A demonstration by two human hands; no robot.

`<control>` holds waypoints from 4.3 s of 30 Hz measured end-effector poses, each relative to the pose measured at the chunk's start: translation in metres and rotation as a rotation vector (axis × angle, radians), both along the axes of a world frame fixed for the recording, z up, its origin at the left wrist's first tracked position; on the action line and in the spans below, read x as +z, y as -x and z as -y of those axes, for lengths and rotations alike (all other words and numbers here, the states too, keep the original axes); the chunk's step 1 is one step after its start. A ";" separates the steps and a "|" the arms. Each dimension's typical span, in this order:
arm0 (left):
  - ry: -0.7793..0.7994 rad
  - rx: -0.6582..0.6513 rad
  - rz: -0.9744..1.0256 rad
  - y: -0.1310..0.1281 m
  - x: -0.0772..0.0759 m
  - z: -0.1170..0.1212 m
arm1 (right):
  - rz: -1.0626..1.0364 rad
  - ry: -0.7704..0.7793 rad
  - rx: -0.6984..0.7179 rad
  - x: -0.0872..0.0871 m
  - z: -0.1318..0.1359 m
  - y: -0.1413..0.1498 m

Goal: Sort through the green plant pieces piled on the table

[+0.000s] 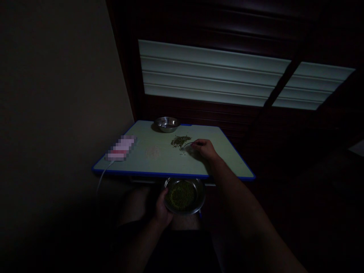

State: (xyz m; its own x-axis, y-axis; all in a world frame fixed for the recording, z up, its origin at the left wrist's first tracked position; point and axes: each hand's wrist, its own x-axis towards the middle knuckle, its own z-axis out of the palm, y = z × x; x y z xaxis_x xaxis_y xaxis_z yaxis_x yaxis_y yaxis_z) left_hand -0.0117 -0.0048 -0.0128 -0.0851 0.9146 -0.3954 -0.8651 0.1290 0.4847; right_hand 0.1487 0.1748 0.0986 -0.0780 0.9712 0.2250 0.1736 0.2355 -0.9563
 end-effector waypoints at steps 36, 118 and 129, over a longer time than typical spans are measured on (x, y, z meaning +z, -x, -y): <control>0.037 0.009 0.008 -0.001 0.002 -0.001 | 0.244 0.005 0.093 -0.003 0.004 0.001; -0.012 0.029 0.016 -0.003 0.003 -0.001 | 0.601 -0.295 -0.134 -0.013 -0.001 0.005; -0.002 0.040 0.033 -0.002 0.003 -0.001 | 0.466 -0.290 0.003 -0.017 -0.002 0.006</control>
